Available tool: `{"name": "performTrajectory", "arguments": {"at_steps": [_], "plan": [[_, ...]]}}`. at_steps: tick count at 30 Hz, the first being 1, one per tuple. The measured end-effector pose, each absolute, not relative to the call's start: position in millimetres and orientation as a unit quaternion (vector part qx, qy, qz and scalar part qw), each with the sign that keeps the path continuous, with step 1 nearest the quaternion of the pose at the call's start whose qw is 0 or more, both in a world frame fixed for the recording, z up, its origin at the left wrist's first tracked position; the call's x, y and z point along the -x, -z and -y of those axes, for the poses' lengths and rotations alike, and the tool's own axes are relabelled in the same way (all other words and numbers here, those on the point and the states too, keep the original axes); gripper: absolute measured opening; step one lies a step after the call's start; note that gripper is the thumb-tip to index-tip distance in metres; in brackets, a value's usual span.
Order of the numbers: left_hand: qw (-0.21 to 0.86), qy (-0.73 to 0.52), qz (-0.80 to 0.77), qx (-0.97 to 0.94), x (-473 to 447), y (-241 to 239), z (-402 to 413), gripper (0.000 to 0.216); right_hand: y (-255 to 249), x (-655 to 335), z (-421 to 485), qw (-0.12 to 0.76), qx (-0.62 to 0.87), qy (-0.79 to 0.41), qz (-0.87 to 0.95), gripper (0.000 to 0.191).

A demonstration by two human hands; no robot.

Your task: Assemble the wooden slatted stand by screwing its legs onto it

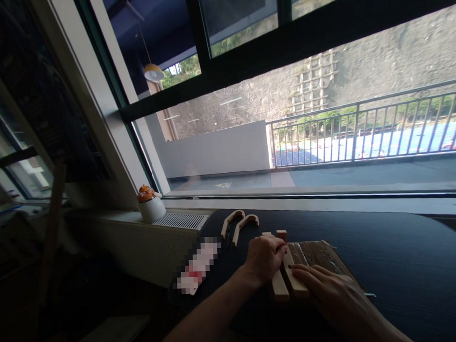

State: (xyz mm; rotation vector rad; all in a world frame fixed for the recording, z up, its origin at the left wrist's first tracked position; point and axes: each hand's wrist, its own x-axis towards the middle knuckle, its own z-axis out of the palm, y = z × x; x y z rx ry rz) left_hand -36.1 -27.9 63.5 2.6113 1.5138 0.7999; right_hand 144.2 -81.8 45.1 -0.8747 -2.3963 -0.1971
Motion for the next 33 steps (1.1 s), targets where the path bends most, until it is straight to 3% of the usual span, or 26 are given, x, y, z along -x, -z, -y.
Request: {"name": "performTrajectory", "arguments": {"at_steps": [12, 20, 27, 33], "plan": [[0.009, -0.241, -0.484, -0.841, 36, -61, 28, 0.024, -44, -136, 84, 0.264, 0.359, 0.059, 0.893, 0.031], [0.068, -0.215, -0.495, -0.839, 35, -63, 26, 0.025, -42, -138, 82, 0.275, 0.355, 0.054, 0.892, 0.031], [0.092, -0.255, -0.492, -0.827, 32, -68, 24, 0.027, -40, -157, 72, 0.306, 0.329, 0.107, 0.887, 0.044], [0.121, -0.259, -0.494, -0.821, 24, -75, 16, 0.027, -38, -178, 67, 0.328, 0.354, 0.11, 0.869, 0.037]]}}
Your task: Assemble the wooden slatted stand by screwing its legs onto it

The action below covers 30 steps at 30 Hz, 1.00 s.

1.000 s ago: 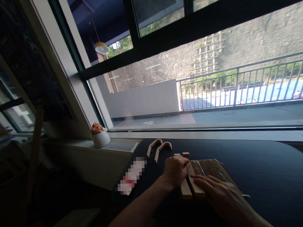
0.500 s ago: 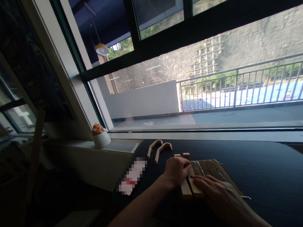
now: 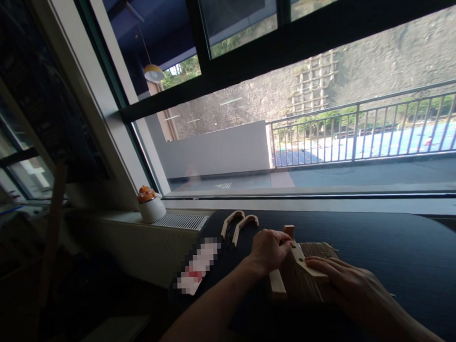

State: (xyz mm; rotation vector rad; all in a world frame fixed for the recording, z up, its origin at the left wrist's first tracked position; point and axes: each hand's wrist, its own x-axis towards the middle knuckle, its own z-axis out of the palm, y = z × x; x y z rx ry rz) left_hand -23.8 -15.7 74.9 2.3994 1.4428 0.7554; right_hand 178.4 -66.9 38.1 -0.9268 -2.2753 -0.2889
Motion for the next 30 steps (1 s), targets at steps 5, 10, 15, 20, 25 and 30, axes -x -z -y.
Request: {"name": "performTrajectory", "arguments": {"at_steps": [5, 10, 15, 20, 25, 30], "plan": [[0.104, -0.228, -0.49, -0.835, 16, -82, 14, 0.029, -38, -185, 69, 0.349, 0.358, 0.112, 0.859, 0.038], [0.061, -0.185, -0.493, -0.848, 10, -95, 14, 0.03, -36, -182, 72, 0.347, 0.369, 0.104, 0.856, 0.039], [0.027, -0.123, -0.499, -0.857, 7, -104, 13, 0.028, -36, -174, 74, 0.345, 0.371, 0.113, 0.855, 0.041], [0.002, -0.106, -0.498, -0.861, 9, -102, 14, 0.03, -41, -166, 77, 0.344, 0.333, 0.136, 0.867, 0.038], [-0.016, -0.104, -0.492, -0.864, 11, -100, 17, 0.03, -43, -157, 81, 0.335, 0.335, 0.14, 0.87, 0.034], [-0.014, -0.097, -0.489, -0.867, 12, -101, 17, 0.029, -45, -147, 86, 0.295, 0.353, 0.105, 0.882, 0.031]]}}
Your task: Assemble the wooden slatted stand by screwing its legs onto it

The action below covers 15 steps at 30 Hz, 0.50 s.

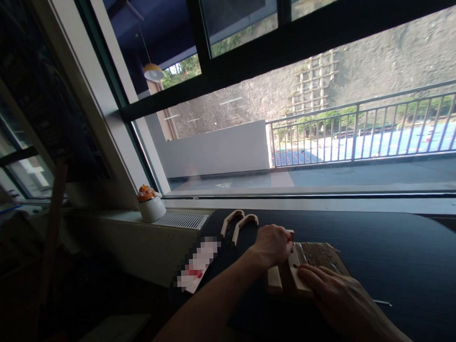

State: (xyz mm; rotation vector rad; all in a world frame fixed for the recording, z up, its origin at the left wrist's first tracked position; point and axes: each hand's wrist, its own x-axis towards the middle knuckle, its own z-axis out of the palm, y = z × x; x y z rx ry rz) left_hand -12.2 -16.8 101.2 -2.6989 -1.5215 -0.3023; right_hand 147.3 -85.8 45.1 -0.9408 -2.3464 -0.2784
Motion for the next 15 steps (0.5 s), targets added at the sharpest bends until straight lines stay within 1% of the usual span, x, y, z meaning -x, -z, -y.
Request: {"name": "performTrajectory", "arguments": {"at_steps": [3, 7, 15], "plan": [[0.007, 0.094, 0.476, 0.874, 12.5, -101.0, 17.7, 0.027, -46.1, -144.0, 88.5, 0.275, 0.369, 0.078, 0.884, 0.03], [0.01, 0.099, 0.484, 0.87, 11.9, -98.9, 20.4, 0.026, -44.1, -143.3, 89.4, 0.268, 0.378, 0.052, 0.884, 0.025], [0.018, 0.09, 0.494, 0.865, 10.9, -94.8, 23.7, 0.027, -39.4, -145.1, 88.4, 0.243, 0.393, 0.01, 0.887, 0.024]]}}
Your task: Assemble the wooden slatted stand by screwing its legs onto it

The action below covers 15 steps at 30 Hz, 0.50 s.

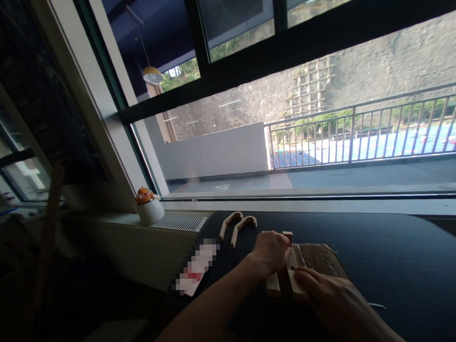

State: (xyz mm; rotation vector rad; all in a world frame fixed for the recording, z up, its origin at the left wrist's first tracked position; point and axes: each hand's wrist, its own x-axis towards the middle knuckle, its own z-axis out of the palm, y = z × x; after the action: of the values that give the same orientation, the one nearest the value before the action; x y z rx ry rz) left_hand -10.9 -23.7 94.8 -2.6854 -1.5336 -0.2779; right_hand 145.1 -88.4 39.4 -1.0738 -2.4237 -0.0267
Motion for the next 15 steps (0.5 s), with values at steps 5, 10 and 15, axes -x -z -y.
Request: {"name": "performTrajectory", "arguments": {"at_steps": [5, 10, 15], "plan": [[0.019, 0.1, 0.479, 0.872, 12, -88, 22, 0.029, -40, -145, 88, 0.249, 0.389, 0.011, 0.887, 0.027], [0.004, 0.105, 0.474, 0.874, 14, -78, 19, 0.029, -39, -145, 88, 0.261, 0.381, 0.031, 0.886, 0.028], [-0.033, 0.12, 0.482, 0.868, 18, -77, 18, 0.028, -40, -146, 89, 0.271, 0.375, 0.027, 0.886, 0.028]]}}
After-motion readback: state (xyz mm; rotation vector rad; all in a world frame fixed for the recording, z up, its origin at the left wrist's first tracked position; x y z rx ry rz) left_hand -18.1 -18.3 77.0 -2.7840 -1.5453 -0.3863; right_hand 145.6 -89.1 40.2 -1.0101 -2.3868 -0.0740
